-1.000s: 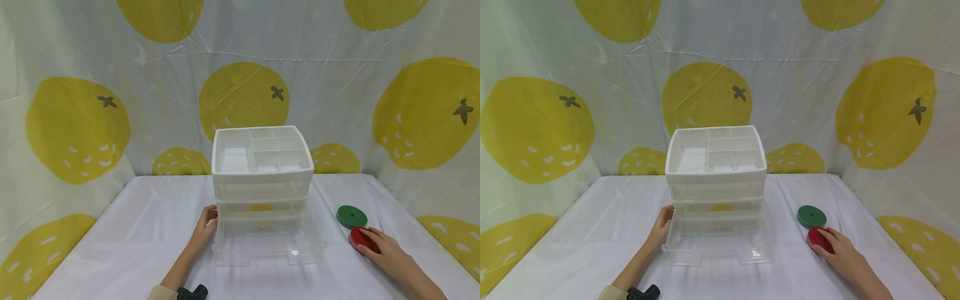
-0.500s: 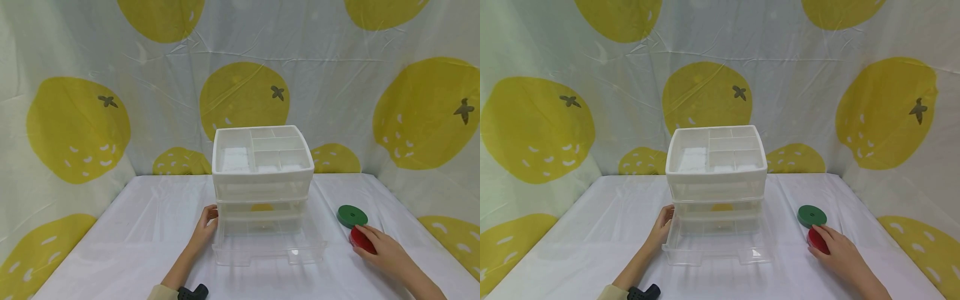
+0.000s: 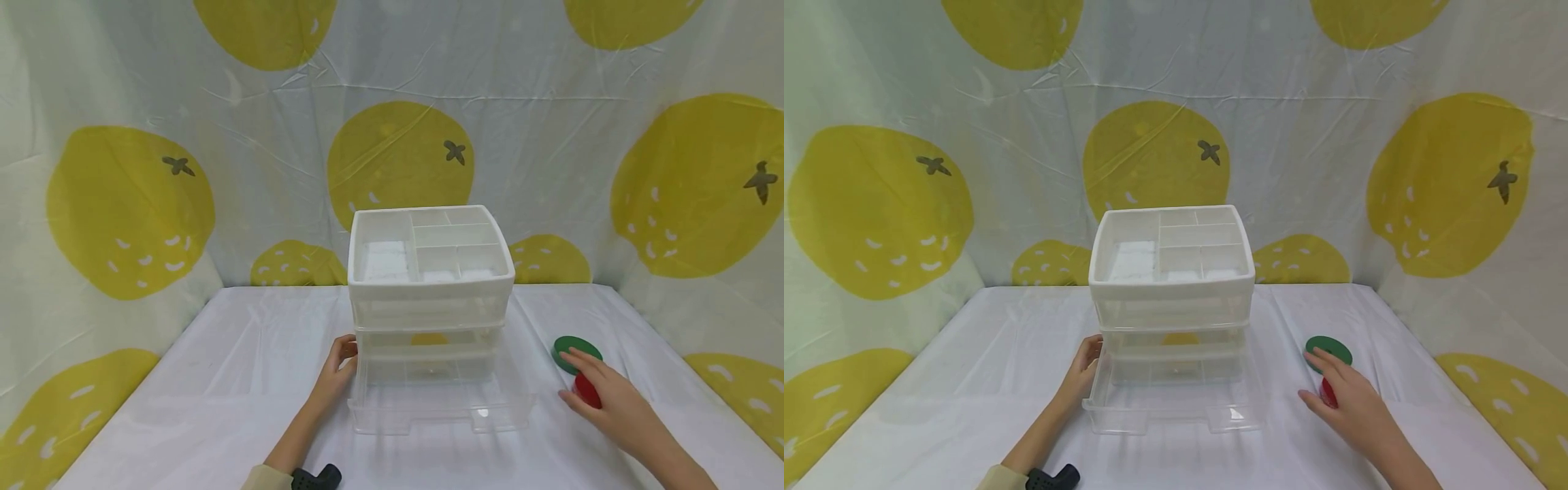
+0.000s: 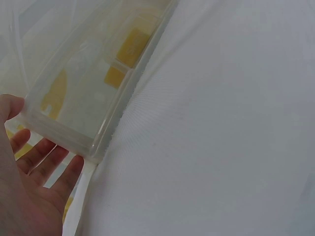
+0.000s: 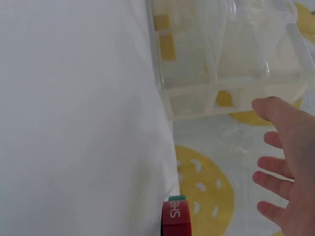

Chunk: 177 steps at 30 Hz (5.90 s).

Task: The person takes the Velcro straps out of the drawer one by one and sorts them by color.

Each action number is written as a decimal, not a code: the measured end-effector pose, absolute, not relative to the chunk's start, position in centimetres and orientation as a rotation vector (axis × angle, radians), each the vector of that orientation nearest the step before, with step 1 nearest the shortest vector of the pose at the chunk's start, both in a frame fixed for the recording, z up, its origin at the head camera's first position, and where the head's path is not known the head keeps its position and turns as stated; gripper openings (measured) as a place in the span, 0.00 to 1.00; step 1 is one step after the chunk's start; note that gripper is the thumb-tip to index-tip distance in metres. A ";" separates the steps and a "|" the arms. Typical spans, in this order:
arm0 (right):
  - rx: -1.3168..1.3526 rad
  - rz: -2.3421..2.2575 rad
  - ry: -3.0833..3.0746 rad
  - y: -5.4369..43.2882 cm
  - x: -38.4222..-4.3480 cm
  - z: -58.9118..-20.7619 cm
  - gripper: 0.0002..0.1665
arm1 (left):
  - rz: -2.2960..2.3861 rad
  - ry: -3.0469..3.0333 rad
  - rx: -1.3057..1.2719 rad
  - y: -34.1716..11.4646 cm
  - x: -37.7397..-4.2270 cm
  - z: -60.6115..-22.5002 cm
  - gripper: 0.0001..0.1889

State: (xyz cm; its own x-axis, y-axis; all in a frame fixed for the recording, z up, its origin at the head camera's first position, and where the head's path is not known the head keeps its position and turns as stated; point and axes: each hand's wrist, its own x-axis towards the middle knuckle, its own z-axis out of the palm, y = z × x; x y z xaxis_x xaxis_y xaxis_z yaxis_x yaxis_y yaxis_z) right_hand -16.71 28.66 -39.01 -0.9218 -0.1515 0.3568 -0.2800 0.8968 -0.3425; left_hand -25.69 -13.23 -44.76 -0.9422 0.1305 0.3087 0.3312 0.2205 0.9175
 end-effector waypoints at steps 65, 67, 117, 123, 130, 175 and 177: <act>1.079 0.081 -1.990 21.5 -14.1 -39.6 0.25 | -1.844 -2.309 -0.448 -13.2 -25.4 -44.4 0.18; 1.086 0.070 -1.986 21.5 -14.2 -39.6 0.25 | -1.838 -2.314 -0.449 -13.3 -25.6 -44.6 0.18; 0.982 -0.031 -1.943 20.7 -21.1 -39.7 0.27 | -1.798 -2.346 -0.477 -13.4 -25.5 -44.5 0.18; 0.973 -0.044 -1.982 20.7 -21.6 -39.7 0.27 | -1.903 -2.346 -0.440 -13.4 -25.5 -44.3 0.17; 0.962 -0.031 -2.001 20.7 -22.3 -39.8 0.28 | -1.961 -2.296 -0.480 -13.4 -25.6 -44.4 0.18; 0.927 0.088 -2.015 18.7 -22.9 -40.2 0.28 | -1.896 -2.281 -0.416 -13.1 -25.9 -44.8 0.17; 0.939 0.102 -1.983 18.5 -22.8 -40.2 0.28 | -1.896 -2.278 -0.416 -13.1 -25.9 -44.8 0.17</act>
State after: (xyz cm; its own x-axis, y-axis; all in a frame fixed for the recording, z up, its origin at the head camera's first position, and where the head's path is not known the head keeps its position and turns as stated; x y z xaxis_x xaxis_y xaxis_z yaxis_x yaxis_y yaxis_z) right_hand -22.85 18.47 -40.22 -0.2961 -0.5742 0.7633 -0.6494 0.7070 0.2800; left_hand -25.95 -13.11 -44.81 -0.9507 0.1165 0.2875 0.3039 0.1633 0.9386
